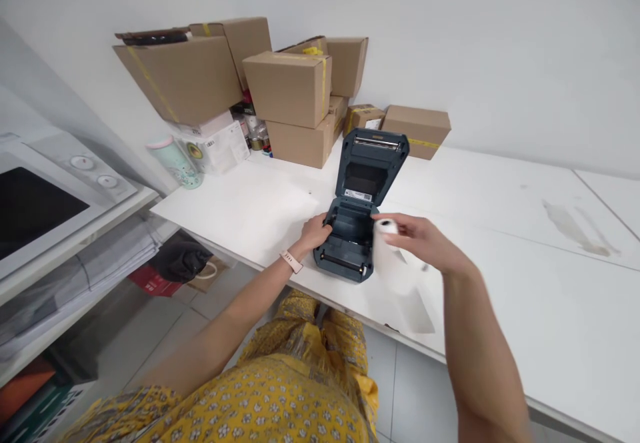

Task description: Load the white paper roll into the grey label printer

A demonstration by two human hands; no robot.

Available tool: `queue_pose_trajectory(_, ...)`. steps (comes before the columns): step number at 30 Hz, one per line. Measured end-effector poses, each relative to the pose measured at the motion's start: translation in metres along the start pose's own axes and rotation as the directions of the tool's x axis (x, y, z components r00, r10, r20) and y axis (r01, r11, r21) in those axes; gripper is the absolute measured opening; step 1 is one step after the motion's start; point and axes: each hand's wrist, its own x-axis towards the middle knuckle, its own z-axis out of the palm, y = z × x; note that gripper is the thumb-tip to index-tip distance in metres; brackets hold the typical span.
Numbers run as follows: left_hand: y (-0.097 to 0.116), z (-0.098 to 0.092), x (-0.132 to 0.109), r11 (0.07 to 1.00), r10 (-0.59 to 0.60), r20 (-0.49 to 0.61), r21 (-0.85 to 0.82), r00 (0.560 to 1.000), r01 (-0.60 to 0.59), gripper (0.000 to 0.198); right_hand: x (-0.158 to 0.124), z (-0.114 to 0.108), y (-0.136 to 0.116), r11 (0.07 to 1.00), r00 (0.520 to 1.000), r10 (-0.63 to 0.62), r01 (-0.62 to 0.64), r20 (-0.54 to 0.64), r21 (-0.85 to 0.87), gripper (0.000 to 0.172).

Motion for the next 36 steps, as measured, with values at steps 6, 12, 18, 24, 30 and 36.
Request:
queue_pose_trajectory(6, -0.004, 0.002, 0.002, 1.0, 0.023, 0.011, 0.013, 1.0, -0.023, 0.044, 0.084, 0.071, -0.005, 0.829, 0.988, 0.014, 0.076, 0.157, -0.554, 0.037)
queue_pose_trajectory(12, -0.005, 0.003, 0.004, 1.0, -0.008, 0.003, 0.019, 1.0, 0.008, 0.042, 0.093, 0.09, 0.007, 0.676, 0.988, 0.017, 0.1, 0.15, -0.73, 0.033)
queue_pose_trajectory(18, -0.007, 0.003, 0.003, 1.0, -0.004, 0.0, 0.022, 1.0, 0.004, 0.042, 0.084, 0.089, 0.01, 0.666, 0.979, -0.093, 0.195, 0.18, -0.72, 0.032)
queue_pose_trajectory(24, -0.008, 0.004, 0.004, 1.0, -0.003, 0.004, 0.009, 1.0, 0.003, 0.044, 0.07, 0.09, 0.021, 0.739, 0.944, -0.275, 0.329, 0.182, -0.588, 0.028)
queue_pose_trajectory(30, -0.006, 0.004, 0.003, 1.0, -0.008, 0.0, -0.001, 1.0, 0.008, 0.045, 0.057, 0.083, 0.024, 0.875, 0.899, -0.373, 0.423, 0.228, -0.234, 0.034)
queue_pose_trajectory(36, -0.007, 0.005, 0.002, 1.0, 0.006, -0.018, 0.0, 1.0, -0.006, 0.043, 0.034, 0.075, 0.019, 0.988, 0.922, -0.137, 0.151, 0.362, -0.011, 0.044)
